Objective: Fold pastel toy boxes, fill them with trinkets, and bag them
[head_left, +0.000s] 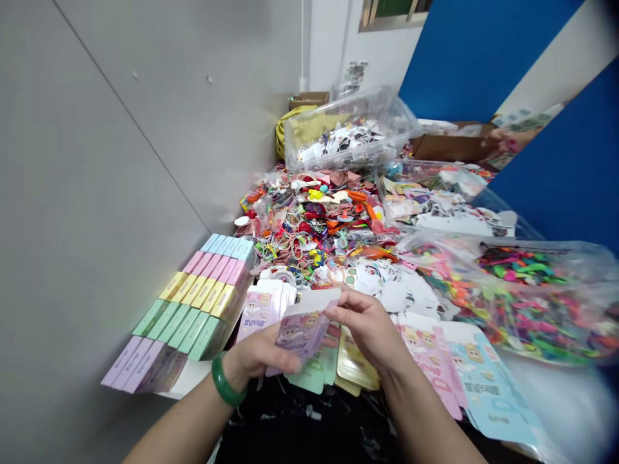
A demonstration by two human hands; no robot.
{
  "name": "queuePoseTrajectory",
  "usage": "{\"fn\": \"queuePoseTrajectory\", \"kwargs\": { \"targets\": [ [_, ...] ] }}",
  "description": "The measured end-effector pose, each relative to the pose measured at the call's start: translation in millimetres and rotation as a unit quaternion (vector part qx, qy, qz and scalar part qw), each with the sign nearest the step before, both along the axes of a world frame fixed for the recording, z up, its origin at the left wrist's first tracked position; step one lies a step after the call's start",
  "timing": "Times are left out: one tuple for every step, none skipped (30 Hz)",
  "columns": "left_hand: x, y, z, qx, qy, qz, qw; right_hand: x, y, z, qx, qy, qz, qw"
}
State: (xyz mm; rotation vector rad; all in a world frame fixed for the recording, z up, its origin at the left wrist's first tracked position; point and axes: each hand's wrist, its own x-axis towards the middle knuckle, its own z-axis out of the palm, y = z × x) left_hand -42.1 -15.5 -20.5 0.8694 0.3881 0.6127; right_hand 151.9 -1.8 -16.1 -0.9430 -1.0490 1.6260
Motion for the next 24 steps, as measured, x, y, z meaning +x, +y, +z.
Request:
{"fn": "queuePoseTrajectory", "kwargs": {
  "targets": [
    [2.6,1.5,2.5,0.012,-0.011,-0.035,0.999,1.6,-3.5,4.2,-0.003,0.009,0.011,1.000],
    [5.5,3.0,4.9,0.021,-0.011,-0.060,0.998,3.4,-6.6,8.0,-0.005,0.018,0.022,1.000],
    [8.9,4.3,7.0,0.028,-0.004,-0.073,0.997,5.1,-9.4,11.3,-0.003,0.028,0.031,0.999],
    [12.6,5.4,8.6,0.028,0.005,-0.072,0.997,6.7,-11.7,13.8,0.005,0.036,0.037,0.999],
    [16.6,6.2,9.5,0.022,0.013,-0.058,0.998,8.1,-13.6,15.5,0.019,0.042,0.032,0.998],
    [21.0,6.9,9.9,0.010,0.021,-0.033,0.999,9.0,-15.2,16.4,0.042,0.043,0.012,0.998],
    [25.5,7.4,9.8,-0.007,0.026,0.000,1.000,9.6,-16.4,16.6,0.071,0.036,-0.018,0.997],
    [30.2,7.8,9.2,-0.025,0.030,0.038,0.999,9.7,-17.3,16.0,0.104,0.020,-0.053,0.993],
    [34.7,8.1,8.3,-0.042,0.033,0.078,0.995,9.6,-17.9,14.9,0.136,-0.005,-0.086,0.987],
    [38.9,8.3,7.3,-0.055,0.037,0.110,0.992,9.2,-18.2,13.3,0.163,-0.035,-0.112,0.980],
    [42.6,8.4,6.1,-0.062,0.041,0.136,0.988,8.7,-18.0,11.1,0.182,-0.064,-0.126,0.973],
    [45.6,8.3,4.9,-0.065,0.046,0.155,0.985,8.1,-17.5,8.6,0.191,-0.087,-0.131,0.969],
    [47.7,7.9,3.8,-0.066,0.054,0.165,0.983,7.6,-16.5,5.7,0.193,-0.104,-0.134,0.967],
    [49.1,7.3,2.9,-0.066,0.066,0.170,0.981,7.1,-15.2,2.5,0.186,-0.115,-0.136,0.966],
    [49.6,6.5,2.2,-0.064,0.080,0.178,0.979,6.7,-13.7,-0.9,0.173,-0.119,-0.139,0.968],
    [49.5,5.6,1.7,-0.056,0.094,0.197,0.974,6.2,-11.9,-4.5,0.154,-0.117,-0.141,0.971],
    [49.0,4.7,1.6,-0.041,0.106,0.226,0.967,5.6,-10.0,-8.0,0.131,-0.109,-0.142,0.975],
    [48.1,3.8,1.8,-0.020,0.113,0.261,0.958,4.9,-8.2,-11.5,0.108,-0.098,-0.141,0.979],
    [47.0,3.1,2.2,0.006,0.115,0.296,0.948,4.1,-6.6,-14.6,0.087,-0.082,-0.139,0.983],
    [46.0,2.6,2.8,0.032,0.114,0.322,0.939,3.1,-5.3,-17.4,0.071,-0.065,-0.136,0.986],
    [45.0,2.5,3.4,0.054,0.113,0.335,0.934,2.1,-4.3,-19.7,0.060,-0.051,-0.131,0.988],
    [44.1,2.8,3.8,0.066,0.116,0.335,0.933,0.9,-3.6,-21.5,0.053,-0.043,-0.125,0.990],
    [43.4,3.4,4.1,0.069,0.123,0.332,0.933,-0.3,-3.4,-22.7,0.050,-0.039,-0.119,0.991],
    [42.8,4.3,4.1,0.068,0.135,0.333,0.931,-1.4,-3.4,-23.4,0.048,-0.038,-0.112,0.992]
  ]
}}
